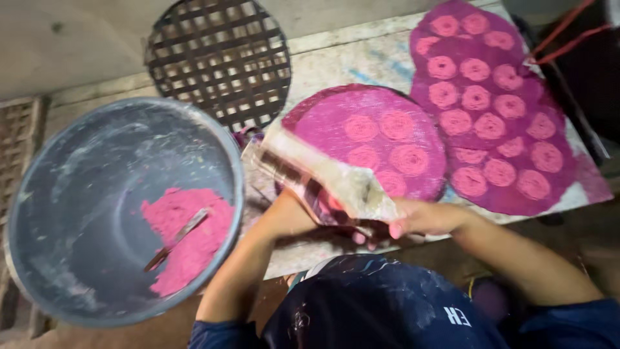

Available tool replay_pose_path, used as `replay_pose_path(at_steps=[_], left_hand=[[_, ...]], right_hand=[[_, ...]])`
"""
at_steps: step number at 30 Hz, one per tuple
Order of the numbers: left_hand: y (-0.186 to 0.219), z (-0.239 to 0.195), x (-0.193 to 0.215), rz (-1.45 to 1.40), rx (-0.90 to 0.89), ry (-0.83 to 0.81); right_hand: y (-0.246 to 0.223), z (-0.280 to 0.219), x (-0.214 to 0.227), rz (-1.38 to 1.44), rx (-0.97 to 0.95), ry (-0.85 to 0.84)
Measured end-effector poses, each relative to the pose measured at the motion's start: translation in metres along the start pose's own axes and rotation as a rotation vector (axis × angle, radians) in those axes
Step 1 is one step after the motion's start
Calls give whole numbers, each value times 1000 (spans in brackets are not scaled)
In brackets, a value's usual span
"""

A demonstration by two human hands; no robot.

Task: The person scoops pink paste from a metal bowl and loads it into a handheld extruder. They then extrude the paste in circular patterns onto a purple mat to form incense coils. The process is repeated multiple times to create several coils.

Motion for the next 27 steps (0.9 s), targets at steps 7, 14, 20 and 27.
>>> replay_pose_path(at_steps=[7,14,20,27], left_hand=[[-118,99,87,247,-68,610],[-238,95,99,-476,296,678],[-237,38,28,-557,426,972],[-178,-13,-64,-117,134,1050]], right_hand=[[65,-89,18,-63,-134,447],[79,-117,26,-7,222,597],[81,-115,43,-48,10,599],[66,-80,63,-6,109,490]])
Point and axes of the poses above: each hand's wrist, its own z-axis towards the middle knuckle, its own x-axis out of the back of the hand, y = z × x, the point moved 1 cm from there along z, towards the middle knuckle, and after that the axes turned 9 degrees about -z, right-handed, at the moved point
